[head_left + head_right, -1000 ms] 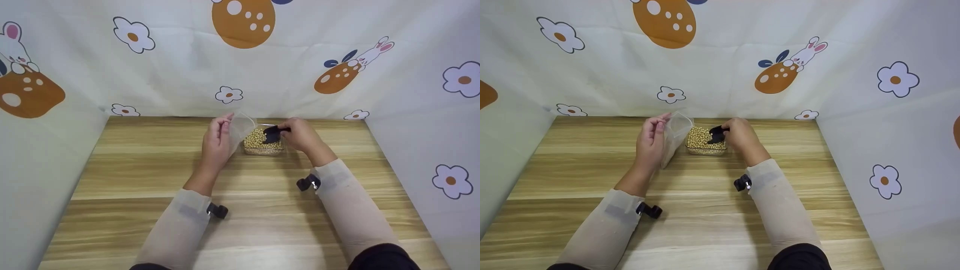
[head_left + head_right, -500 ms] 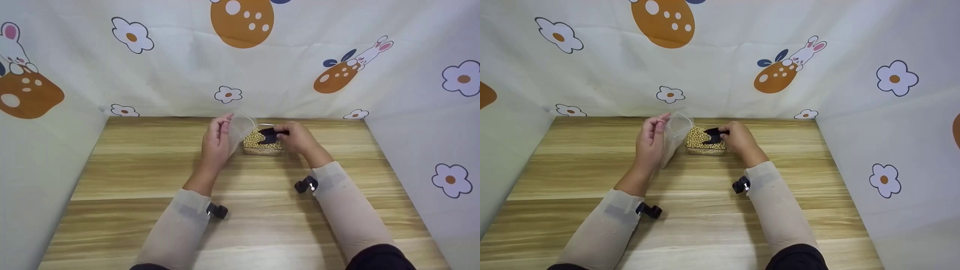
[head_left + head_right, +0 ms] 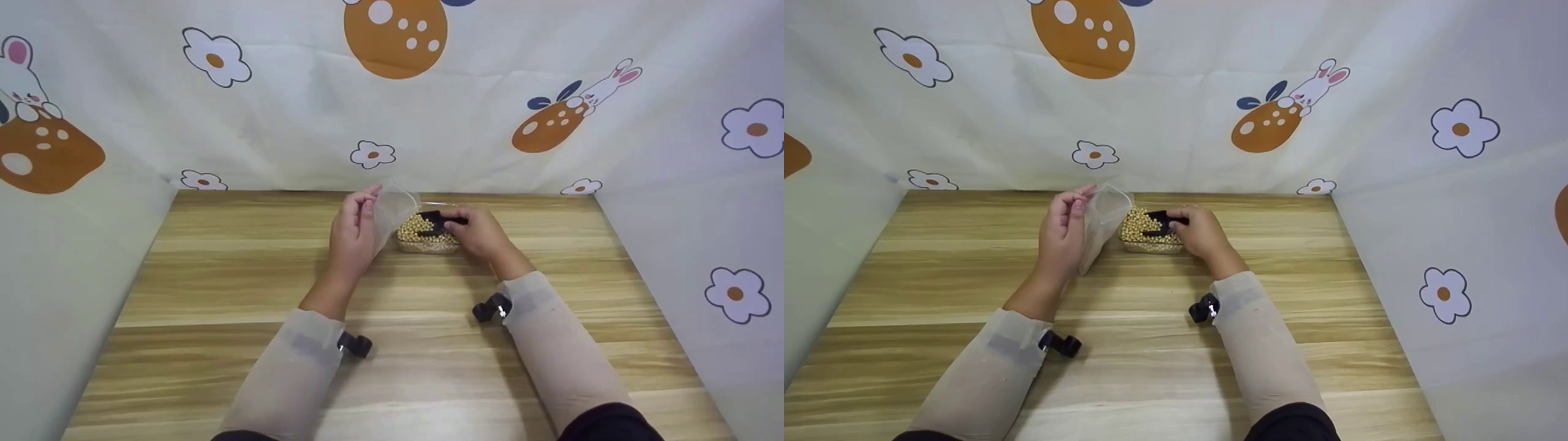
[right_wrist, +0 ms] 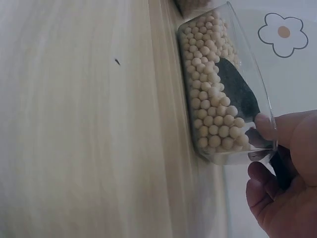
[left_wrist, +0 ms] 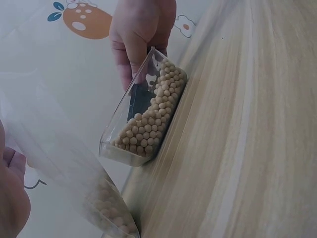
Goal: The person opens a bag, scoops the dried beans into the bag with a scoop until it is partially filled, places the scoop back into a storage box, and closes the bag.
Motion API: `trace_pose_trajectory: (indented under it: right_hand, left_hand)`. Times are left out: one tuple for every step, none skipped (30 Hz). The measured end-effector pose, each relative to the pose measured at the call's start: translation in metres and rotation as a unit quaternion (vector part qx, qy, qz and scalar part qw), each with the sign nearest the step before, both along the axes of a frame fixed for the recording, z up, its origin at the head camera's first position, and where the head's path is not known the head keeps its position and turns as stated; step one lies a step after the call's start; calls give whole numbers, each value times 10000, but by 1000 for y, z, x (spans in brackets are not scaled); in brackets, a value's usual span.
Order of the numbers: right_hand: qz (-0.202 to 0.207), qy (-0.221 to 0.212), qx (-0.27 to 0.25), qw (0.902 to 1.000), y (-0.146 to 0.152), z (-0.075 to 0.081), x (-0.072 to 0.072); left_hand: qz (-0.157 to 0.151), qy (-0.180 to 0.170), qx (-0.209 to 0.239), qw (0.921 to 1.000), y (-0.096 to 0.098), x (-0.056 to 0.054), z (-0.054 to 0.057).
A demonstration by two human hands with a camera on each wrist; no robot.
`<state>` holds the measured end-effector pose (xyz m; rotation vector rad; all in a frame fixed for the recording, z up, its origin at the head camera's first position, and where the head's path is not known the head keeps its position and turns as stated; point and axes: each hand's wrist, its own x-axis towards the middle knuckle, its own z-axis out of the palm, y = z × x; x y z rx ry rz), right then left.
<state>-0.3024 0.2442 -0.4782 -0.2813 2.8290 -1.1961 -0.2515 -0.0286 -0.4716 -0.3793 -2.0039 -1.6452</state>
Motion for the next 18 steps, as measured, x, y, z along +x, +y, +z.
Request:
trace_pose_trajectory:
  right_hand:
    - [-51, -41, -74, 10000, 0, -2, 0]
    - [-92, -65, -139, 9998, -1, -2, 0]
    - [-116, -56, -167, 9998, -1, -3, 1]
    - [-126, -34, -180, 9998, -1, -4, 1]
    - [-127, -12, -188, 9997, -1, -4, 1]
    - [-125, 20, -182, 9998, -1, -5, 1]
    - [-123, 47, -192, 9997, -2, -6, 2]
    - [-118, 82, -206, 9997, -2, -7, 2]
    - [-114, 111, -223, 9996, -2, -7, 2]
    - [-115, 125, -245, 9996, -2, -8, 2]
    - [-114, 132, -279, 9995, -2, -9, 2]
    - [-111, 150, -292, 9994, -2, -9, 2]
    - [-110, 152, -330, 9993, -2, -9, 3]
    - [-103, 171, -345, 9992, -1, -10, 3]
    - [-101, 178, -381, 9991, -1, -10, 3]
    - [-98, 188, -407, 9989, 0, -11, 4]
    - [-100, 199, -441, 9988, 0, -11, 4]
    - [-105, 209, -465, 9986, 0, -11, 5]
  left_hand:
    - [-10, -20, 9, 10000, 0, 0, 0]
    - [-19, -29, 20, 10000, 0, 0, 0]
    - [-32, -32, 35, 10000, 0, 0, 1]
    - [-40, -33, 42, 10000, 0, 0, 0]
    - [-45, -33, 43, 10000, 0, 0, 0]
    - [-53, -43, 45, 10000, 0, 0, 0]
    - [-66, -51, 56, 9999, 0, 0, 0]
    - [-73, -61, 64, 9999, 0, 0, 0]
    - [-81, -71, 75, 9999, 0, 0, 0]
    - [-79, -78, 85, 9999, 0, 0, 0]
    - [-81, -78, 98, 9999, 0, 0, 0]
    - [-83, -80, 116, 9999, 0, 0, 0]
    - [-89, -74, 139, 9998, 0, 0, 0]
    - [-93, -71, 156, 9998, 0, 0, -1]
    - [-96, -57, 155, 9998, 0, 0, 0]
    - [-104, -42, 150, 9998, 0, 0, -1]
    - [-113, -34, 143, 9998, 0, 0, -1]
    - [-118, -37, 126, 9998, 0, 0, 0]
